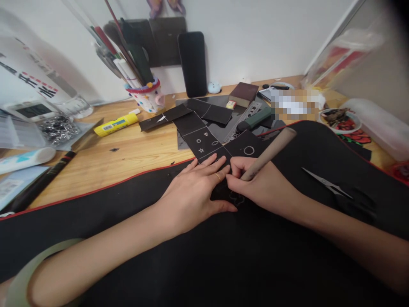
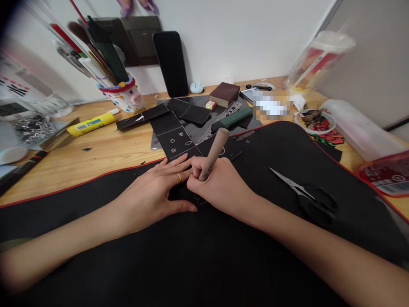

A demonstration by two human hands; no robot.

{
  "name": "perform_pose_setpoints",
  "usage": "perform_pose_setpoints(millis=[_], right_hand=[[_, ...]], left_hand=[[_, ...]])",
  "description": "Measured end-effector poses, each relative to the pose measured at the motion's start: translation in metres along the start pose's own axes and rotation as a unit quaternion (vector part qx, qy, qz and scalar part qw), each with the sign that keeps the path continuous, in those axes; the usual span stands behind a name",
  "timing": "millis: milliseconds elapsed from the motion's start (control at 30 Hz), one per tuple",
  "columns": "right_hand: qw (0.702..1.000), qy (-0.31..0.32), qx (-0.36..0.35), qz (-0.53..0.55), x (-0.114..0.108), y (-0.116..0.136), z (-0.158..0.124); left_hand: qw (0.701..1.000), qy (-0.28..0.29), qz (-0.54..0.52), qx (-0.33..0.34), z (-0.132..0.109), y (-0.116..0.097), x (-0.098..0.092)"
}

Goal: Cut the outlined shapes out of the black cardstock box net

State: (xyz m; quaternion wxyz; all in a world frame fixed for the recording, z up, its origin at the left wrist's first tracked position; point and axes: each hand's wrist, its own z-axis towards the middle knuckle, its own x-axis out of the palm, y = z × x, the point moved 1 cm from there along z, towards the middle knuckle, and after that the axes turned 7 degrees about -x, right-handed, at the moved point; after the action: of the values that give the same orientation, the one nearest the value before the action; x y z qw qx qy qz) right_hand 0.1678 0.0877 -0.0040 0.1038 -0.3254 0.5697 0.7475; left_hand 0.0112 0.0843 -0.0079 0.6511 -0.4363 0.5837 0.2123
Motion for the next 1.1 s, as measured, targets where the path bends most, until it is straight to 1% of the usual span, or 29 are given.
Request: perform_pose_setpoints(millis=[133,233,367,567,733,900,1100], right_hand=[[1.000,0.003,-0.013,-0.001,0.001,0.000,-0.001],[1.000,-0.015,-0.019,-0.012,0.003,0.000,-0.005],[0.999,-0.041,-0.015,-0.027,0.006,0.001,-0.009],[0.998,-0.051,-0.012,-0.033,0.007,0.003,-0.012],[0.997,-0.071,-0.014,-0.040,0.007,0.003,-0.014],[0.995,-0.080,0.001,-0.053,0.007,0.005,-0.017],[0.993,-0.095,0.009,-0.074,0.008,0.007,-0.017]], left_hand=[[1.000,-0.006,-0.007,-0.009,-0.001,-0.006,-0.001],[1.000,-0.013,-0.015,-0.016,-0.001,-0.008,0.000],[1.000,-0.018,-0.019,-0.017,0.000,-0.007,0.001],[1.000,-0.010,-0.014,-0.023,0.000,-0.006,0.002],[1.000,-0.016,-0.011,-0.021,0.000,-0.005,0.001],[1.000,-0.014,-0.004,-0.018,0.000,-0.005,0.002],[1.000,-0.025,0.001,-0.014,0.000,-0.004,0.004]])
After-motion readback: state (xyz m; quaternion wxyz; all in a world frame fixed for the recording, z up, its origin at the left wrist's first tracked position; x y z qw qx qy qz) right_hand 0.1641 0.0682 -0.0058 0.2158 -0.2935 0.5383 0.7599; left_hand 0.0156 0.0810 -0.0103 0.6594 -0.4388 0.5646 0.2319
